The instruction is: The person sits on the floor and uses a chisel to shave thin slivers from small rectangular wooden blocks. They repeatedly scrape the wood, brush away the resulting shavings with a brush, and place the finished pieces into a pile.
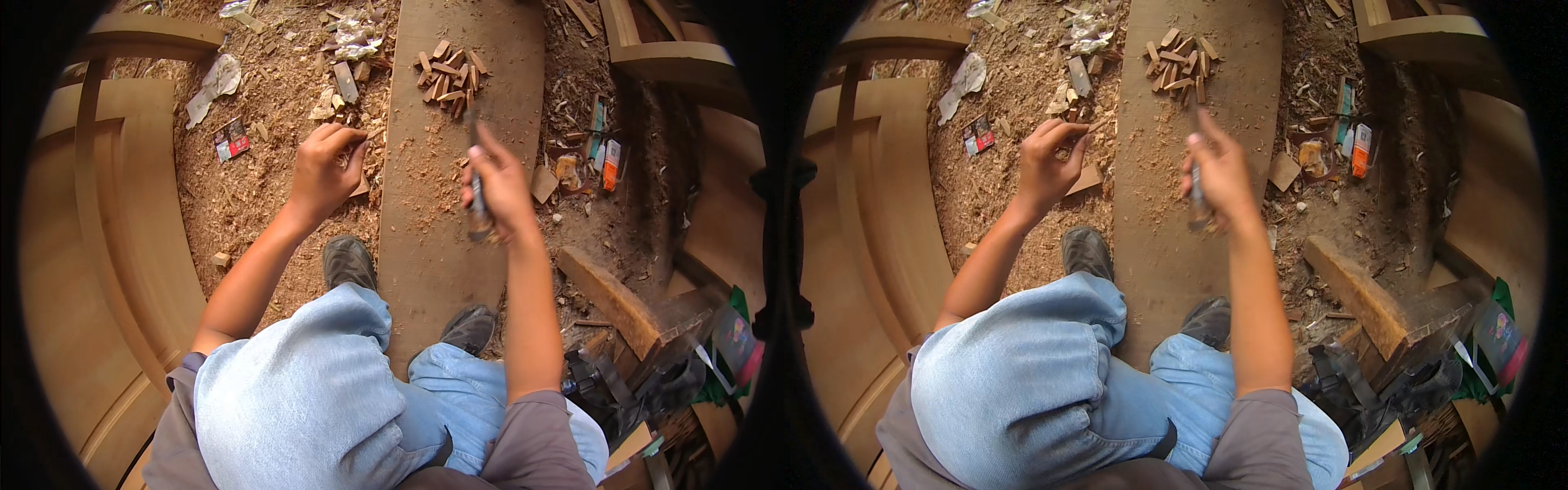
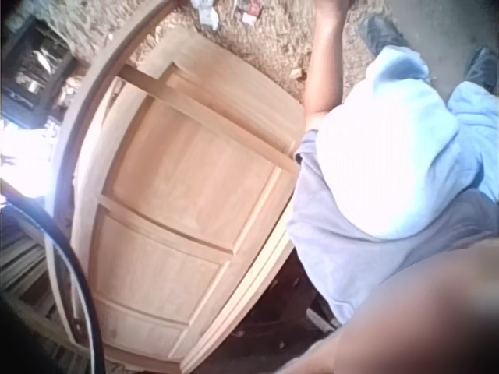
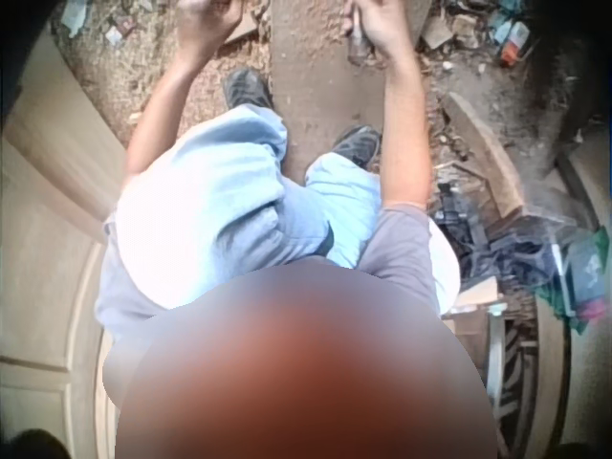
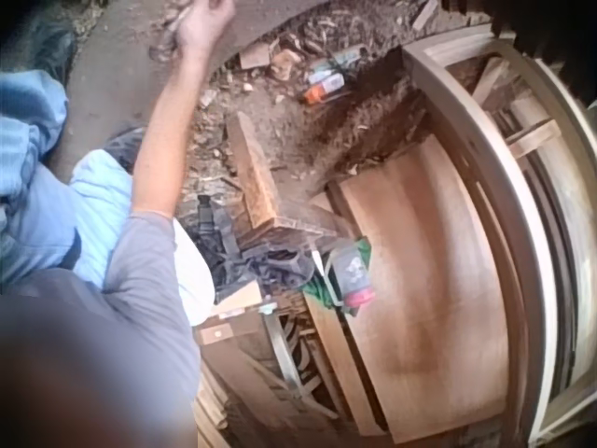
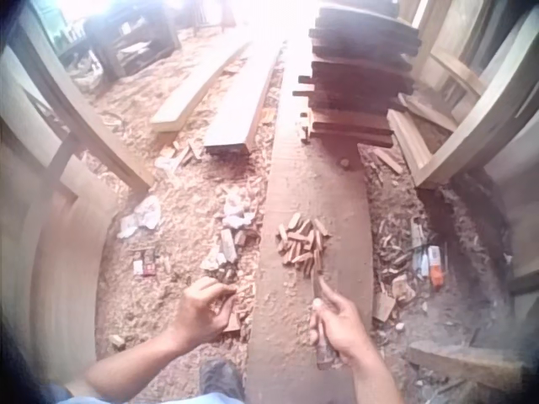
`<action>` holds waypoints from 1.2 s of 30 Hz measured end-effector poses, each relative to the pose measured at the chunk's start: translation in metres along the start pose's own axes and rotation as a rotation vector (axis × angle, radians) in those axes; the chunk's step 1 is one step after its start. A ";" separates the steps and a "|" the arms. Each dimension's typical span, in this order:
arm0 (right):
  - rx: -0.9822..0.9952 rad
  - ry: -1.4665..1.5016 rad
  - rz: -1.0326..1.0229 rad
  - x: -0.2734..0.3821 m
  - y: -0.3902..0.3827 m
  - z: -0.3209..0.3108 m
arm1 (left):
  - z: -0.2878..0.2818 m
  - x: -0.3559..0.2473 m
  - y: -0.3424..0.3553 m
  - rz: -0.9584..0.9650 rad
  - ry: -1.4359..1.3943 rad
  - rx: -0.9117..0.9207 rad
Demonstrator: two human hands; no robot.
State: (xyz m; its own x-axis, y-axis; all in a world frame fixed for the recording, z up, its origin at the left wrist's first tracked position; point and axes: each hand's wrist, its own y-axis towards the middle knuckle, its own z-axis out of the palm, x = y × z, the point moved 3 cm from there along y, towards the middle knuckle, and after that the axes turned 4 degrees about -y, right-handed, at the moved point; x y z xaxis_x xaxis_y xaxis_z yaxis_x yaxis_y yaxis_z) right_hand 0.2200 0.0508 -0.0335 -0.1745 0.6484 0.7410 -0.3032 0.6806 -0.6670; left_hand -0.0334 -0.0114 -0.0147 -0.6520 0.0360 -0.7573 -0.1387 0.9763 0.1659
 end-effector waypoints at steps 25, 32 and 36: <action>-0.103 0.136 -0.170 -0.004 0.007 -0.002 | 0.015 0.016 -0.017 -0.724 -0.699 0.026; 0.203 -0.157 -0.099 -0.004 -0.017 0.065 | 0.026 0.022 -0.002 -0.753 -0.907 -0.060; 0.174 -0.252 -0.175 -0.007 -0.021 0.067 | 0.026 0.018 0.002 -0.677 -0.911 -0.051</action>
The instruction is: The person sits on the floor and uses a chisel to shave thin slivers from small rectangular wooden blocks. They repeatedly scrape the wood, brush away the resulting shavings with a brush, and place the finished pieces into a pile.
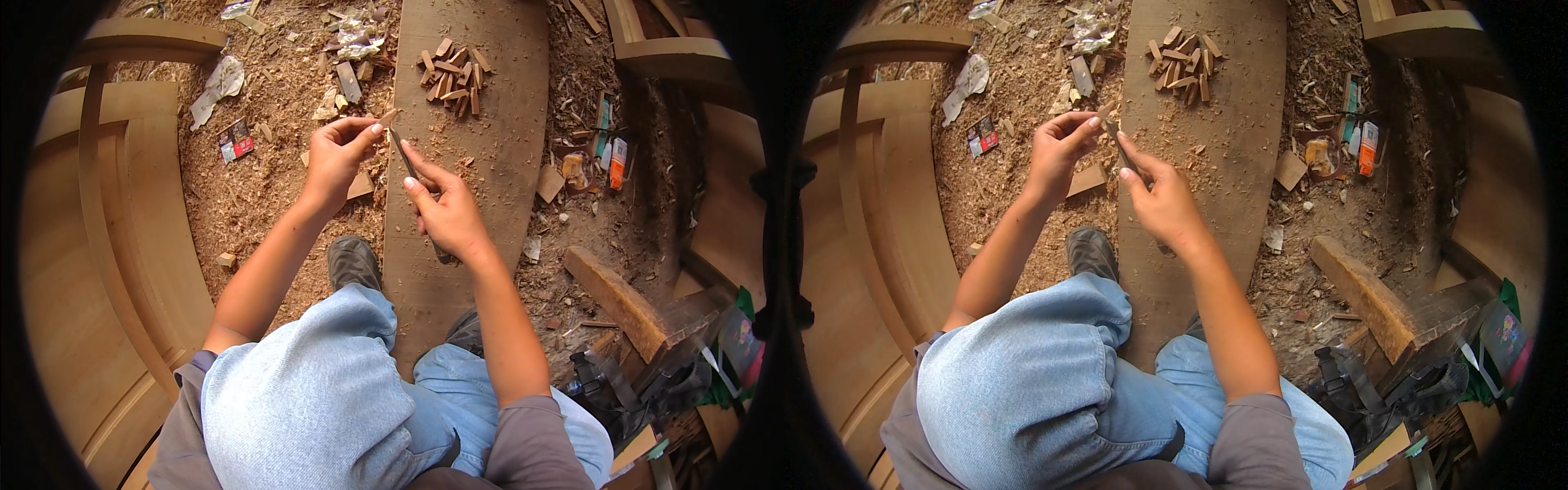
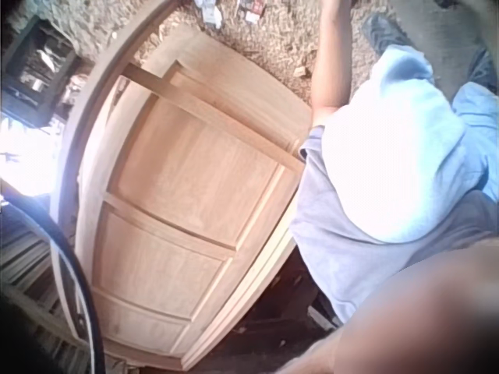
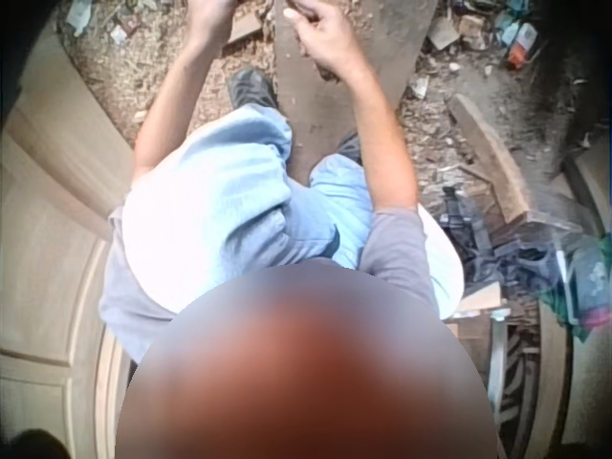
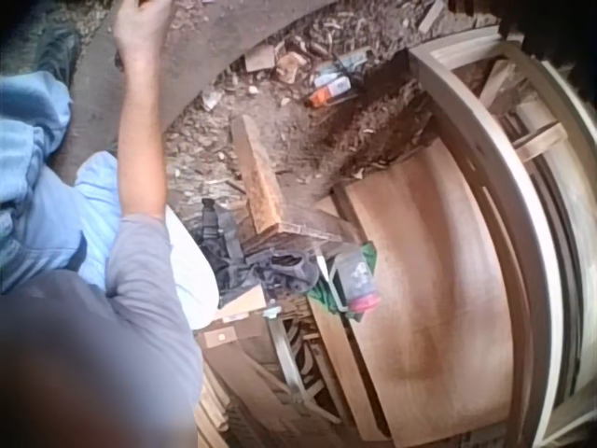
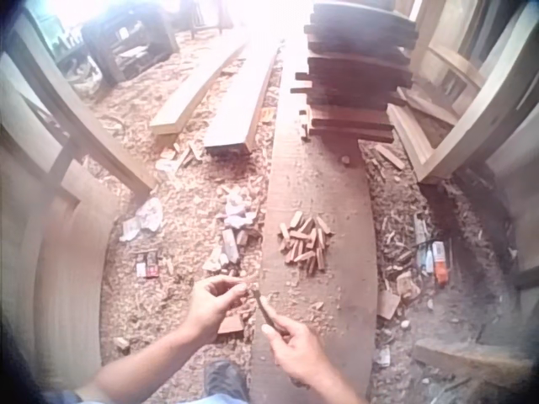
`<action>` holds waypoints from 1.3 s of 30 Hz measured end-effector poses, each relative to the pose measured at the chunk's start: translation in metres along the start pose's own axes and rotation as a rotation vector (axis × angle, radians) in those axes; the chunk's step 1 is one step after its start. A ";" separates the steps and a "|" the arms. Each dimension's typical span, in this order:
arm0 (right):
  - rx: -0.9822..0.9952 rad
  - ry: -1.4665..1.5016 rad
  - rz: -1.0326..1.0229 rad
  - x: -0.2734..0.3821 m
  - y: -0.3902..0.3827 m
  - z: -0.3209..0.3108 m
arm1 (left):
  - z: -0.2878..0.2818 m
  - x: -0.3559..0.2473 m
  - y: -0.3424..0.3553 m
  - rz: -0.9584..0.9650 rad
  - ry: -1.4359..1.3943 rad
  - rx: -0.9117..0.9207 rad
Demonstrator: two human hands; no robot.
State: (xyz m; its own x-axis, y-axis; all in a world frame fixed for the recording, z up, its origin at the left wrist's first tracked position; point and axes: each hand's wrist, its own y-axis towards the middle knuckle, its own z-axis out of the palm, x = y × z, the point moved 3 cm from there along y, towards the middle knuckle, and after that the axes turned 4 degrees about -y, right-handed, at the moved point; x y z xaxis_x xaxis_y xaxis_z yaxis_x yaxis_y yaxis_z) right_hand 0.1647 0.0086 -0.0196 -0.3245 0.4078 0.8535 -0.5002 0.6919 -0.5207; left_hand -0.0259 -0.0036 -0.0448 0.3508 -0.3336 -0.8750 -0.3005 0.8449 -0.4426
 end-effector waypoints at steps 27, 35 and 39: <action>0.029 0.049 0.142 -0.002 -0.004 0.003 | -0.003 0.021 -0.008 -0.134 -0.031 -0.021; -0.008 -0.079 0.088 -0.002 -0.005 -0.002 | -0.001 0.020 -0.004 -0.134 -0.041 0.005; -0.021 -0.107 0.068 -0.006 -0.002 -0.001 | 0.003 0.021 -0.003 -0.149 -0.057 -0.020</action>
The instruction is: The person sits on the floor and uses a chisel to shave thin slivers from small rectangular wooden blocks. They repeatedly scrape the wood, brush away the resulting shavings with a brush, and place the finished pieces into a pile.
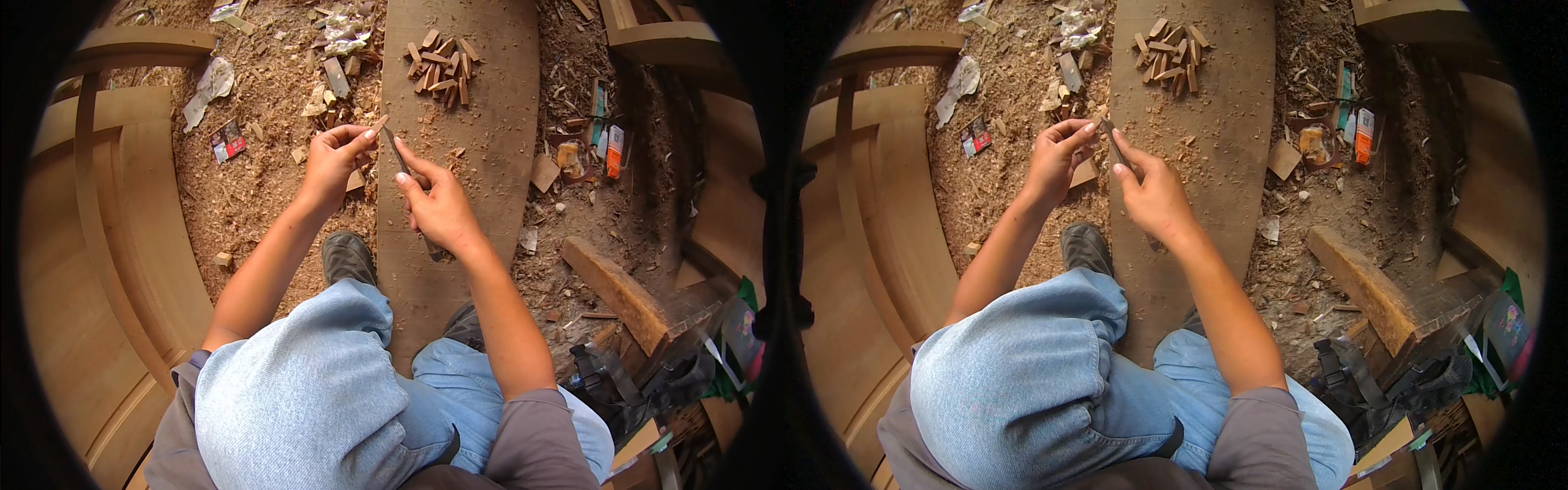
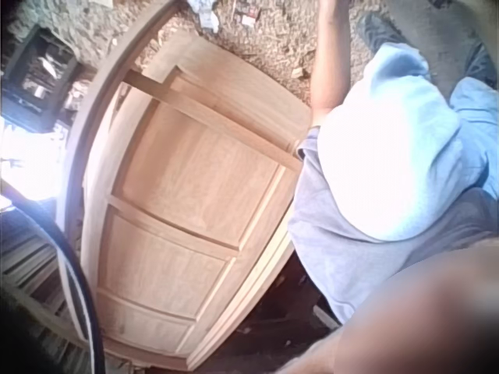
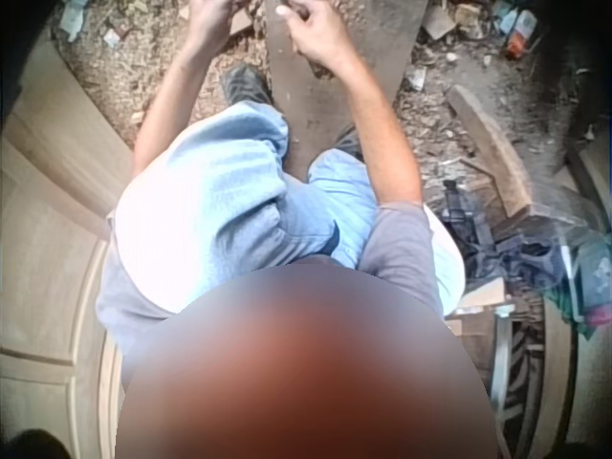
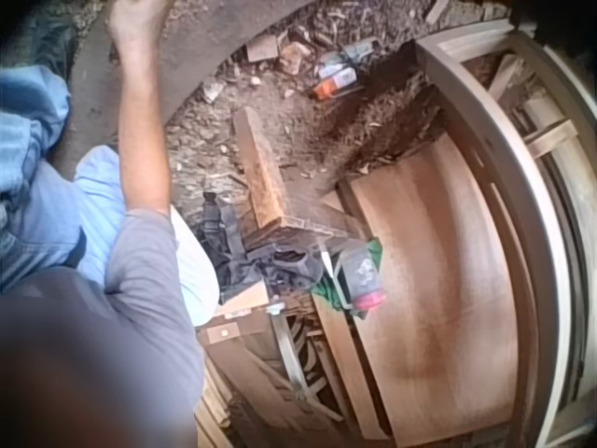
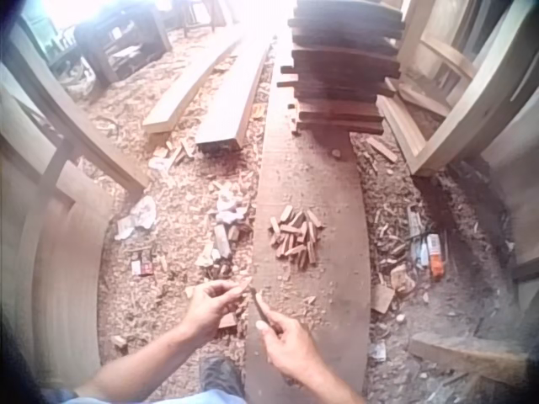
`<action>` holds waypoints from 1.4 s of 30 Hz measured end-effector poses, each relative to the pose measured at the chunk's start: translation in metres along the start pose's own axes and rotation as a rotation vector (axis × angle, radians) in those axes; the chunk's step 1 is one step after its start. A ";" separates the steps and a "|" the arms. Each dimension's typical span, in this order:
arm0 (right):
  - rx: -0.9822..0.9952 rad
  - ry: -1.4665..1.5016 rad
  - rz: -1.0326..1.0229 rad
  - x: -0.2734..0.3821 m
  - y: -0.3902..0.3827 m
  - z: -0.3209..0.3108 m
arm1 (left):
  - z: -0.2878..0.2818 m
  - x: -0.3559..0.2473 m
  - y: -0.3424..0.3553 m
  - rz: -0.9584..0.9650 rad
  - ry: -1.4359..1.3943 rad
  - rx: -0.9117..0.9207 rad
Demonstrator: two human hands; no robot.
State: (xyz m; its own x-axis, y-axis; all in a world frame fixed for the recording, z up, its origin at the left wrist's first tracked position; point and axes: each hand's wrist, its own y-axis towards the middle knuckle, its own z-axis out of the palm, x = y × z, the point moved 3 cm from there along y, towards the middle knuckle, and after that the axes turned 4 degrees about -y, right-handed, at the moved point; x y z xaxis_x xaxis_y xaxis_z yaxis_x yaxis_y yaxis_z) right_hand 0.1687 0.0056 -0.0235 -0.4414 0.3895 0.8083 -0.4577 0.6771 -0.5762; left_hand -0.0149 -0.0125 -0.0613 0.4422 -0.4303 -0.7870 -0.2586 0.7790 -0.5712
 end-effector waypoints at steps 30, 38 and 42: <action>0.063 -0.569 0.121 -0.017 0.002 0.041 | -0.012 0.065 0.006 -0.057 0.450 -0.084; 0.102 -0.439 0.200 -0.018 0.004 0.043 | -0.010 0.061 0.005 -0.110 0.372 -0.066; 0.070 -0.587 0.159 -0.016 0.004 0.041 | -0.010 0.062 0.007 -0.147 0.326 -0.035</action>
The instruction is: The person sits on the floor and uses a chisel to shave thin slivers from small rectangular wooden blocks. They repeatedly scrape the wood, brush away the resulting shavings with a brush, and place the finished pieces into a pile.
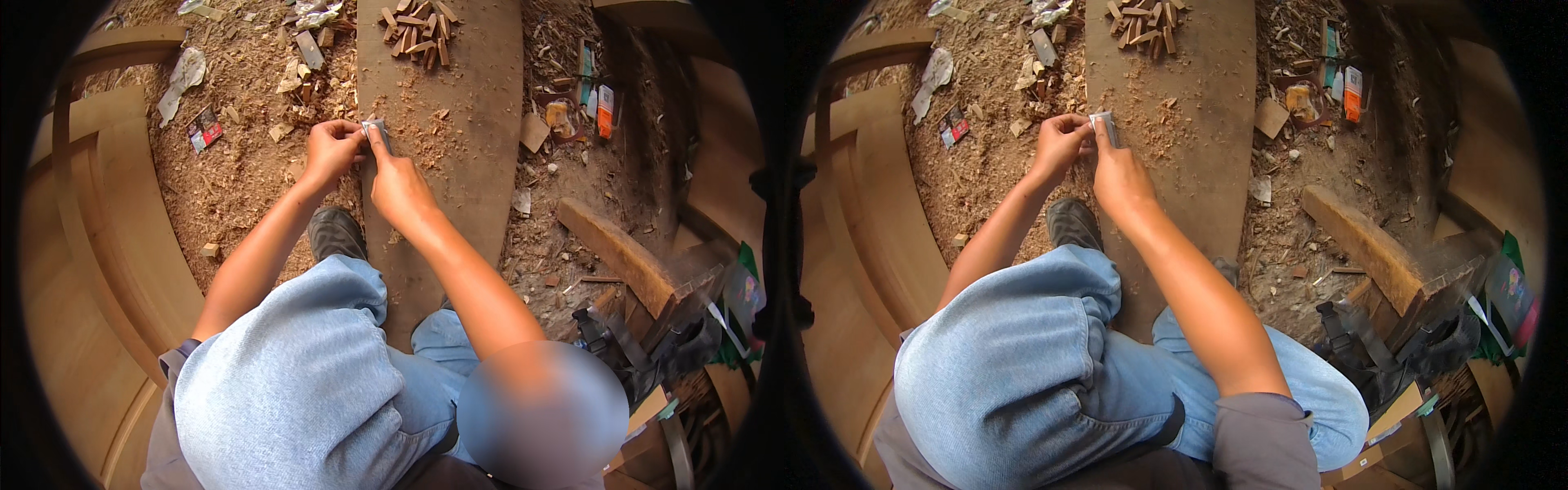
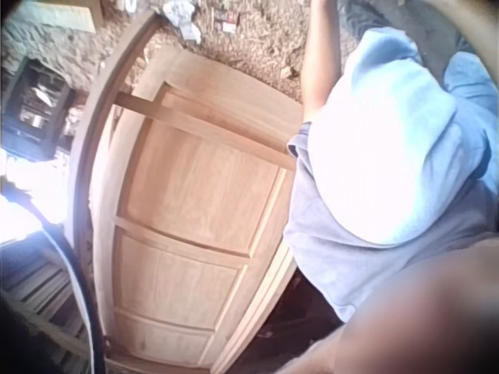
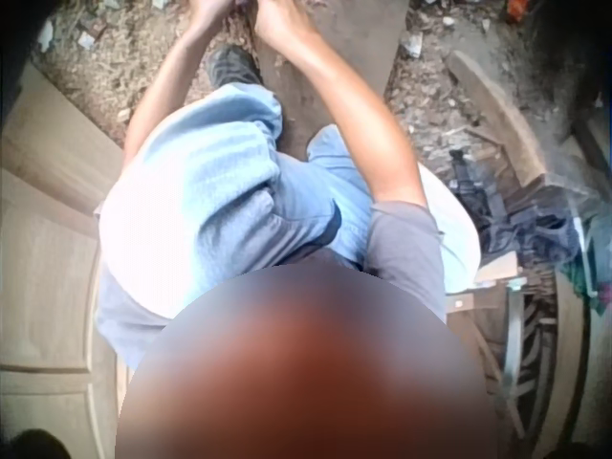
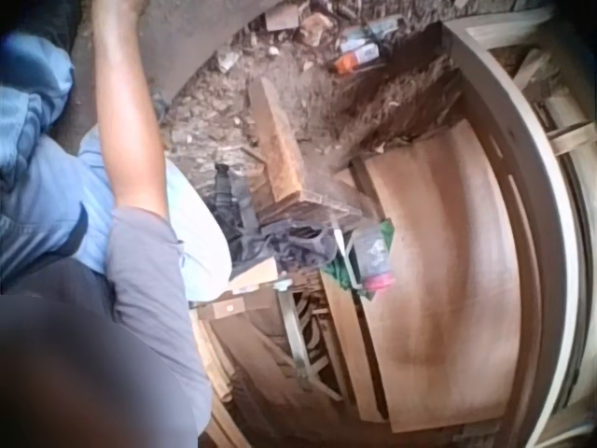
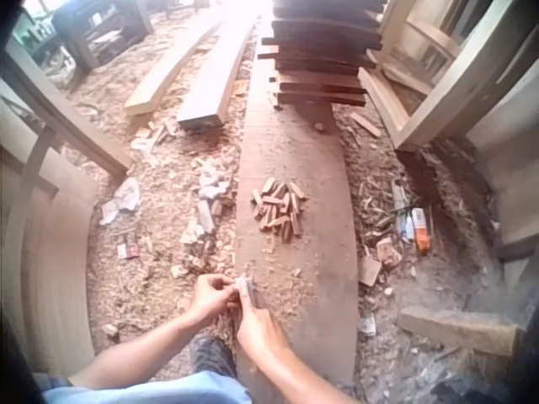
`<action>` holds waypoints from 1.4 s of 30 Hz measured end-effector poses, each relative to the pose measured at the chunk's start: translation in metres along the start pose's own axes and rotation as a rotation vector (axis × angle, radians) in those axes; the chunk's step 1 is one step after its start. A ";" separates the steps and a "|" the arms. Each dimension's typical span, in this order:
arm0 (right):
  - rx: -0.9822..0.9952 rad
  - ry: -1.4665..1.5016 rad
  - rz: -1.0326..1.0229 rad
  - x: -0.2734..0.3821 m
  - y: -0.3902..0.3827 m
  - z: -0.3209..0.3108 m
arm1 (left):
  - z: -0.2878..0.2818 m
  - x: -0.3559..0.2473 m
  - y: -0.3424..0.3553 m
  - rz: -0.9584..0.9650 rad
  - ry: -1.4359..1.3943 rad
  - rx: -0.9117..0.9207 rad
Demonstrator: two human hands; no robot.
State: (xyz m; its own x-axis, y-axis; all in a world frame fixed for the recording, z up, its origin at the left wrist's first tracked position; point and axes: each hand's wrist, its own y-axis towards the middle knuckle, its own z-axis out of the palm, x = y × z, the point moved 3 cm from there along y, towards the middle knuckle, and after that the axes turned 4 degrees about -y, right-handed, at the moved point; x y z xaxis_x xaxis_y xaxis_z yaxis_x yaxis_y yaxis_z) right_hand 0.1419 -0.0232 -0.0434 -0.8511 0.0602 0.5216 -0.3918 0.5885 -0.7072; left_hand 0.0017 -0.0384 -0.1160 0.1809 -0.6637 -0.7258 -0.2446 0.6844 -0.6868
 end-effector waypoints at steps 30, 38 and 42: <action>-0.053 -0.004 0.080 -0.006 -0.001 0.008 | 0.008 0.008 -0.006 0.097 0.098 -0.041; -0.153 0.139 0.002 -0.015 0.001 0.010 | 0.009 0.005 -0.004 0.104 0.028 -0.016; -0.169 0.190 0.065 -0.010 0.009 0.020 | 0.011 0.003 -0.005 0.124 0.048 -0.043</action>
State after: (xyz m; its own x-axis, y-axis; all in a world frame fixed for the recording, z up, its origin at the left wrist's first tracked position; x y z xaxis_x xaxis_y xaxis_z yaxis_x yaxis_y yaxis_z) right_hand 0.1404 -0.0347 -0.0646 -0.7855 0.2430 0.5692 -0.2612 0.7036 -0.6609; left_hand 0.0139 -0.0407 -0.1152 0.1007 -0.5889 -0.8019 -0.3028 0.7496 -0.5885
